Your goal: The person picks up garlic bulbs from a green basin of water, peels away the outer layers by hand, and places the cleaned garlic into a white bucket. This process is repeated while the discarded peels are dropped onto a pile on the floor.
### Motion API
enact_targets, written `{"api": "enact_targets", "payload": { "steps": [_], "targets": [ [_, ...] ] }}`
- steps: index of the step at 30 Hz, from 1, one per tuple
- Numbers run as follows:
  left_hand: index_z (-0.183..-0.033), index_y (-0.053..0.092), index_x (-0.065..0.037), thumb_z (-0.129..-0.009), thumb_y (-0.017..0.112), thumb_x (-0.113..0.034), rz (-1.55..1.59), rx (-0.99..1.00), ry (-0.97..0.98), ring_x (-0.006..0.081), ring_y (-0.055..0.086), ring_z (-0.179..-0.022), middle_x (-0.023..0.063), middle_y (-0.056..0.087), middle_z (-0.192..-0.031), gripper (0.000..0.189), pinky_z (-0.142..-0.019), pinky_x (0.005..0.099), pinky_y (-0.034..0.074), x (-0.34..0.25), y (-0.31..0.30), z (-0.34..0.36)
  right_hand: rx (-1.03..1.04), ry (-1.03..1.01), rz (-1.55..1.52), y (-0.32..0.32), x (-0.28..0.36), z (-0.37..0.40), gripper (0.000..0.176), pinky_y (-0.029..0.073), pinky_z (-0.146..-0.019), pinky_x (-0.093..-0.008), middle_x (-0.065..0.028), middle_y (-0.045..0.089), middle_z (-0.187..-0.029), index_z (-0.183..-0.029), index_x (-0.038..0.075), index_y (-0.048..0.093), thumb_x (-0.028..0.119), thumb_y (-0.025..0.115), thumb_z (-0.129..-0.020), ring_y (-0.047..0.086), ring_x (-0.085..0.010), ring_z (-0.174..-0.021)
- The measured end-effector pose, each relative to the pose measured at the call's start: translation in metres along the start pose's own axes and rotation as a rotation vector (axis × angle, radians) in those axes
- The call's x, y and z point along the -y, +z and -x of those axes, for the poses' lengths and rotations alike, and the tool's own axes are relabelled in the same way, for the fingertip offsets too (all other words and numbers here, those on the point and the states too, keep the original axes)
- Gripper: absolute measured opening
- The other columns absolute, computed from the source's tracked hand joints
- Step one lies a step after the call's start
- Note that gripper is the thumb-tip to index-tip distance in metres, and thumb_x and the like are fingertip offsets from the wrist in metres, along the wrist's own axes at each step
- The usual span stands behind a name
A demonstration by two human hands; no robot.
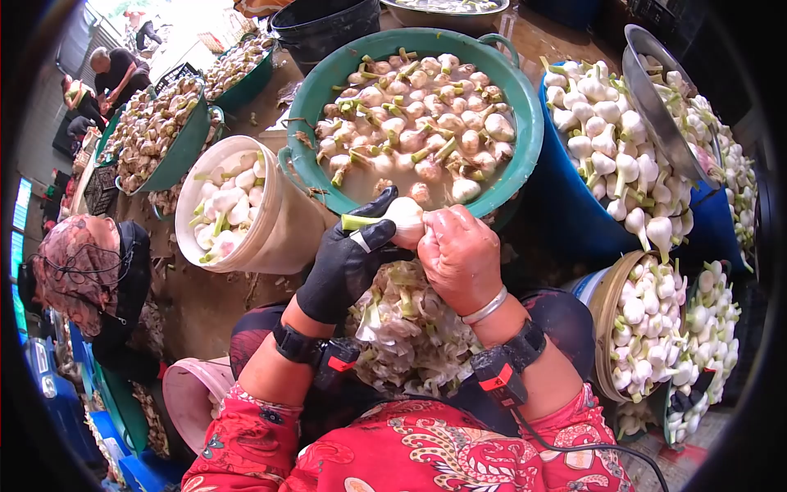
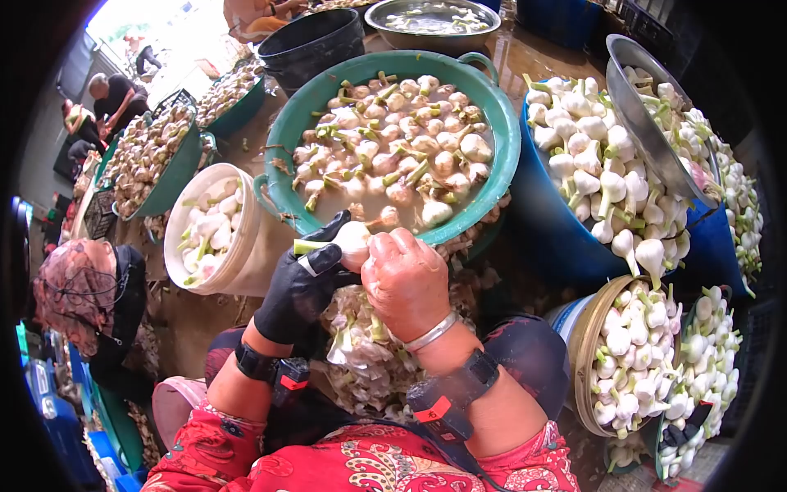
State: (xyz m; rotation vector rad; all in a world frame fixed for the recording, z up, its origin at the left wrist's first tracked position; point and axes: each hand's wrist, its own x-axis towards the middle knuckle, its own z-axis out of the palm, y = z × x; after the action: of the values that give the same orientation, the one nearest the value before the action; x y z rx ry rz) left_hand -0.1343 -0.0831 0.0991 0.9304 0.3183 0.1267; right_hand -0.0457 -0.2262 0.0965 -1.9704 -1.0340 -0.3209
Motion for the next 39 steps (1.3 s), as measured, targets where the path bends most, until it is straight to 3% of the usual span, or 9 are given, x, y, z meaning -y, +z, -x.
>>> {"api": "enact_targets", "payload": {
  "steps": [4, 10, 14, 20, 27, 30, 33, 35, 39],
  "targets": [
    [-0.131, 0.046, -0.001, -0.083, 0.059, -0.009, -0.059, 0.02, -0.019, 0.0208, 0.059, -0.103, 0.0124, 0.057, -0.12, 0.05, -0.089, 0.0351, 0.049, -0.008, 0.002, 0.008, -0.062, 0.077, -0.121, 0.007, -0.011, -0.003, 0.009, 0.047, -0.059, -0.0385, -0.0109, 0.055, -0.072, -0.083, 0.005, 0.057, 0.007, 0.059, -0.076, 0.057, -0.0264, -0.063],
    [-0.111, 0.057, 0.001, -0.075, 0.063, 0.001, -0.138, -0.007, 0.102, 0.0189, 0.058, -0.1, 0.0097, 0.061, -0.112, 0.036, -0.092, 0.0308, 0.044, -0.001, -0.017, 0.007, -0.158, 0.865, -0.93, -0.003, -0.026, -0.017, 0.008, 0.049, -0.055, -0.0214, -0.0016, 0.058, -0.07, -0.087, 0.003, 0.056, 0.002, 0.048, -0.084, 0.056, -0.0087, -0.056],
    [-0.109, 0.057, 0.0, -0.077, 0.064, 0.002, -0.099, -0.068, 0.077, 0.0154, 0.058, -0.096, 0.0077, 0.061, -0.107, 0.033, -0.087, 0.0279, 0.045, -0.007, -0.016, 0.006, 0.278, 0.749, -1.066, -0.014, -0.014, -0.013, 0.024, 0.053, -0.064, -0.0246, -0.0065, 0.059, -0.094, -0.105, 0.002, 0.055, -0.002, 0.053, -0.081, 0.058, -0.01, -0.083],
    [-0.107, 0.059, -0.001, -0.076, 0.066, 0.002, -0.24, -0.084, 0.12, 0.0142, 0.058, -0.096, 0.007, 0.062, -0.104, 0.032, -0.087, 0.0274, 0.046, -0.003, -0.017, 0.005, 0.286, 0.517, -0.779, -0.002, -0.016, -0.003, 0.009, 0.048, -0.059, -0.0195, 0.0007, 0.06, -0.074, -0.089, 0.003, 0.059, 0.002, 0.062, -0.081, 0.056, -0.0059, -0.064],
    [-0.098, 0.061, -0.001, -0.07, 0.065, 0.007, -0.295, -0.038, 0.156, 0.0166, 0.057, -0.099, 0.0065, 0.06, -0.104, 0.029, -0.088, 0.0285, 0.045, -0.008, -0.007, 0.008, -0.21, 0.762, -0.844, -0.001, -0.033, -0.016, 0.01, 0.044, -0.053, -0.0215, 0.004, 0.055, -0.065, -0.073, 0.004, 0.055, -0.001, 0.063, -0.075, 0.051, -0.0043, -0.057],
    [-0.099, 0.061, -0.001, -0.07, 0.065, 0.008, -0.317, -0.048, 0.2, 0.0174, 0.057, -0.101, 0.0071, 0.06, -0.105, 0.031, -0.089, 0.0292, 0.044, -0.012, -0.008, 0.008, -0.136, 0.717, -0.712, 0.002, -0.045, -0.01, 0.006, 0.044, -0.053, -0.0228, 0.001, 0.058, -0.066, -0.072, 0.003, 0.058, -0.002, 0.061, -0.074, 0.053, -0.0054, -0.058],
    [-0.103, 0.059, 0.0, -0.073, 0.065, 0.006, -0.532, -0.092, 0.258, 0.0174, 0.057, -0.102, 0.0079, 0.061, -0.109, 0.031, -0.091, 0.0293, 0.044, -0.022, -0.012, 0.012, 0.792, 0.389, -0.572, 0.001, -0.04, 0.001, 0.013, 0.05, -0.064, -0.0307, -0.0112, 0.066, -0.07, -0.076, 0.002, 0.067, 0.002, 0.057, -0.069, 0.062, -0.0176, -0.066],
    [-0.103, 0.06, 0.0, -0.076, 0.064, 0.004, -0.344, -0.09, 0.24, 0.0164, 0.056, -0.101, 0.0078, 0.062, -0.108, 0.028, -0.09, 0.0289, 0.043, -0.031, -0.026, 0.009, 1.061, 0.199, -0.419, -0.001, -0.018, 0.004, 0.015, 0.051, -0.07, -0.0333, -0.0143, 0.066, -0.073, -0.078, 0.002, 0.068, 0.005, 0.058, -0.067, 0.064, -0.0244, -0.071],
    [-0.108, 0.06, -0.001, -0.082, 0.06, 0.001, -0.857, -0.325, 0.638, 0.015, 0.057, -0.1, 0.0077, 0.062, -0.11, 0.026, -0.088, 0.0286, 0.045, -0.104, -0.094, 0.016, 0.623, 0.502, -0.576, 0.002, -0.022, 0.0, 0.01, 0.049, -0.062, -0.0308, -0.0115, 0.063, -0.066, -0.075, 0.002, 0.066, 0.008, 0.062, -0.068, 0.06, -0.0188, -0.063]
  ]
}}
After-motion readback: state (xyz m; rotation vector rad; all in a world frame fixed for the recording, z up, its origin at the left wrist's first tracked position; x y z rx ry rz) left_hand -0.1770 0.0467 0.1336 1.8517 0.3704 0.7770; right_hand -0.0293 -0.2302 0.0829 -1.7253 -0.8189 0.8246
